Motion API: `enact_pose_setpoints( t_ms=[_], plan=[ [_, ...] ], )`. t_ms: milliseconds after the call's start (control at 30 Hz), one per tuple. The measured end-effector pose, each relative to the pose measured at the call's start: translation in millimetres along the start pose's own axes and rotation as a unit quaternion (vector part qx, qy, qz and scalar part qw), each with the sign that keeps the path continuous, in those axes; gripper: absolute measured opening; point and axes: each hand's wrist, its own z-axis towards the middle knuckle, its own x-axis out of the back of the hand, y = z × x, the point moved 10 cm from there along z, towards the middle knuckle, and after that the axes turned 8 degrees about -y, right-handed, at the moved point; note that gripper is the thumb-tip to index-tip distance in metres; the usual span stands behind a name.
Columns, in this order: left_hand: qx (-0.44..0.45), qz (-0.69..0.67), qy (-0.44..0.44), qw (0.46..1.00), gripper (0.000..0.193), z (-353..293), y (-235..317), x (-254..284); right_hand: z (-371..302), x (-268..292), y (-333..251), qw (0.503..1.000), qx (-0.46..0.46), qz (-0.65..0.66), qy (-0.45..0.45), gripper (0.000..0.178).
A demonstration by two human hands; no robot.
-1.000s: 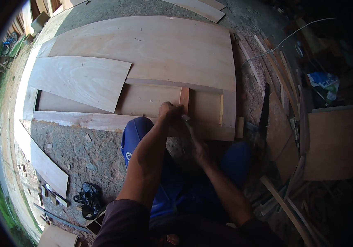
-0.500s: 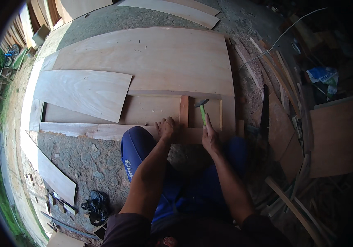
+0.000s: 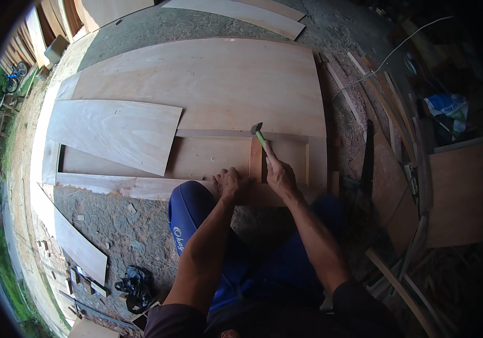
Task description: The person selects a small wooden piece from a pile, marks it with a pencil and square, and saws it to size. They then position the piece into a larger wooden frame and hammer nails to secure it.
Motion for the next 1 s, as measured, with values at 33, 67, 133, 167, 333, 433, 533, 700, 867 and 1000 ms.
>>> enact_pose_setpoints(
  t_ms=[33, 67, 133, 167, 333, 433, 533, 700, 867, 1000],
  plan=[
    [-0.008, -0.004, -0.004, 1.000, 0.067, 0, 1, 0, -7, 6, -7, 0.999, 0.033, 0.012, 0.038, 0.060],
    [-0.015, -0.008, -0.007, 1.000, 0.067, 1, 1, 0, -12, 13, -14, 0.995, 0.065, 0.025, 0.076, 0.060],
    [-0.025, -0.013, -0.007, 1.000, 0.068, 2, 1, 1, -3, -8, 5, 1.000, -0.013, 0.008, -0.016, 0.060],
    [-0.028, -0.013, -0.002, 1.000, 0.068, 2, 1, 0, 1, -17, 14, 0.997, -0.050, 0.000, -0.060, 0.060],
    [-0.012, -0.015, -0.003, 1.000, 0.069, -1, -5, -3, 1, 2, -5, 0.999, 0.023, 0.035, 0.022, 0.059],
    [-0.037, -0.018, -0.017, 0.999, 0.069, 2, 0, -1, -3, -9, 11, 0.999, -0.038, 0.009, -0.032, 0.057],
    [-0.014, 0.011, 0.012, 1.000, 0.068, 2, 1, 2, 6, -2, 13, 0.997, -0.060, 0.000, -0.047, 0.056],
    [-0.022, 0.007, -0.012, 1.000, 0.068, -1, -1, -9, -13, 6, 16, 1.000, 0.003, 0.015, 0.022, 0.056],
    [-0.025, 0.001, -0.003, 1.000, 0.068, 0, 3, 1, -4, 7, 5, 1.000, 0.003, -0.007, -0.018, 0.060],
    [-0.028, 0.018, 0.015, 0.999, 0.069, 3, 0, -9, 4, -8, 26, 0.996, -0.049, -0.025, -0.065, 0.061]
  ],
)
